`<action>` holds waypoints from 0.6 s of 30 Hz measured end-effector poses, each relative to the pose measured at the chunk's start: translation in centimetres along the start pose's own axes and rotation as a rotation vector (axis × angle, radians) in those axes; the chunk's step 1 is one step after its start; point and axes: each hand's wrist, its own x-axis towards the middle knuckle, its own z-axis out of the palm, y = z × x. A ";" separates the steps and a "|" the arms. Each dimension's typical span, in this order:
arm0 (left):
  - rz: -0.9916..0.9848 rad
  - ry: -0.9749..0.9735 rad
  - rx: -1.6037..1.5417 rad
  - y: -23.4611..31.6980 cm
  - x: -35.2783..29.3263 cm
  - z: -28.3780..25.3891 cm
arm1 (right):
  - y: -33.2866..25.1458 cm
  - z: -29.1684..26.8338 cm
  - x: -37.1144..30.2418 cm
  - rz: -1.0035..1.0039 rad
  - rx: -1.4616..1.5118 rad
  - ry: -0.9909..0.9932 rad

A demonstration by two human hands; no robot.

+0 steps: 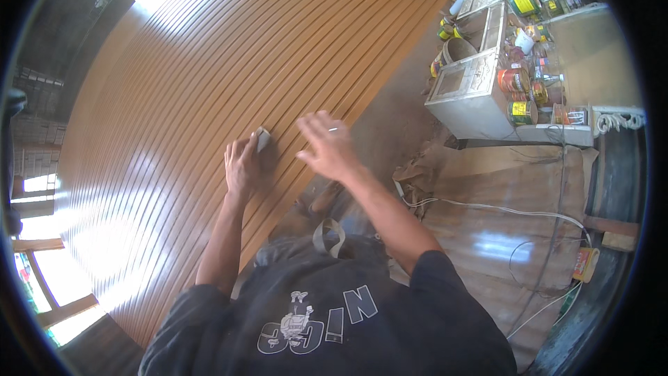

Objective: The person sands a large, curved wooden panel with a sanding block. They move the block along the grooves of the wood, using one hand to hold the panel steady while the other sands. The person briefly pauses to inspect the sanding block before continuing.

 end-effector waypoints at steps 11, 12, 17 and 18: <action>0.047 0.054 0.006 -0.6 2.9 2.7 | 11.4 4.0 5.8 0.035 -0.136 0.003; 0.053 0.060 -0.001 -0.4 3.6 3.1 | 13.5 3.2 7.0 0.083 -0.105 0.050; 0.074 0.031 -0.025 3.8 11.2 8.1 | 27.0 -1.6 14.0 0.273 -0.182 0.285; 0.098 0.037 -0.021 5.0 13.0 9.4 | 30.1 -2.4 15.2 0.292 -0.192 0.317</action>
